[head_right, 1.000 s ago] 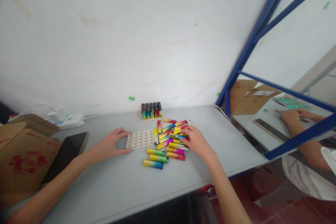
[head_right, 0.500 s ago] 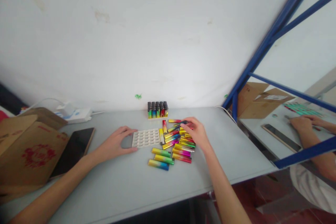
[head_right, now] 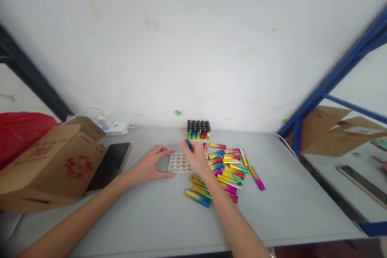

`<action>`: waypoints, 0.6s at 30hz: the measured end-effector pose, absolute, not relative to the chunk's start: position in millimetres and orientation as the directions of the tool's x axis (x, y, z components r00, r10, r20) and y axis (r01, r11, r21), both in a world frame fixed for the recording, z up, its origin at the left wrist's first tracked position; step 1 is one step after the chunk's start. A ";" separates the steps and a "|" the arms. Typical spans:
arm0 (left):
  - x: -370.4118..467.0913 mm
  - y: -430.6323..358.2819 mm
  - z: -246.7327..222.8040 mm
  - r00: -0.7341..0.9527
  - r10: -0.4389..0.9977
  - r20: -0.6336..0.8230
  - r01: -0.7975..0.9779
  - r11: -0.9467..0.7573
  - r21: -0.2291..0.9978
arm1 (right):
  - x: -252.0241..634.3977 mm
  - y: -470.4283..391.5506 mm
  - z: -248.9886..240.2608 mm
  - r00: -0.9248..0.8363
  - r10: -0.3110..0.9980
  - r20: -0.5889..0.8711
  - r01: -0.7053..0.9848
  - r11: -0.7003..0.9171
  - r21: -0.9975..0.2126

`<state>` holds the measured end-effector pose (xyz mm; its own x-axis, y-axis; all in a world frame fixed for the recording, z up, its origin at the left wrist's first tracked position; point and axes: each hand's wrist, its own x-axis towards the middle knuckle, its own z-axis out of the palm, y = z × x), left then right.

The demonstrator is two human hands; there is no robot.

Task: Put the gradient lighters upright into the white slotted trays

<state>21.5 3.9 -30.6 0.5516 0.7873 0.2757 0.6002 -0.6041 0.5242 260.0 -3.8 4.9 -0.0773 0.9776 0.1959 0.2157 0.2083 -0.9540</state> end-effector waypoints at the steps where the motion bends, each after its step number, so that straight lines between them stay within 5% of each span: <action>1: 21.6 4.1 -30.5 0.557 0.785 0.270 0.597 -0.604 0.528 | 258.7 -7.5 0.4 -0.062 0.973 0.221 0.268 0.229 -0.936; 13: 21.7 6.2 -30.2 0.560 0.786 0.261 0.574 -0.596 0.562 | 259.9 -15.2 -10.4 -0.042 0.952 0.305 0.407 0.295 -0.864; 18: 20.4 6.9 -29.3 0.563 0.786 0.255 0.574 -0.594 0.563 | 259.0 -15.3 -13.4 -0.216 0.915 0.340 0.417 0.402 -0.816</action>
<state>20.4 6.9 -29.3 0.5628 0.7862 0.2553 0.5742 -0.5940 0.5634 259.0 -15.3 -13.4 -0.2162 0.9151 0.3403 0.4166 0.4017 -0.8156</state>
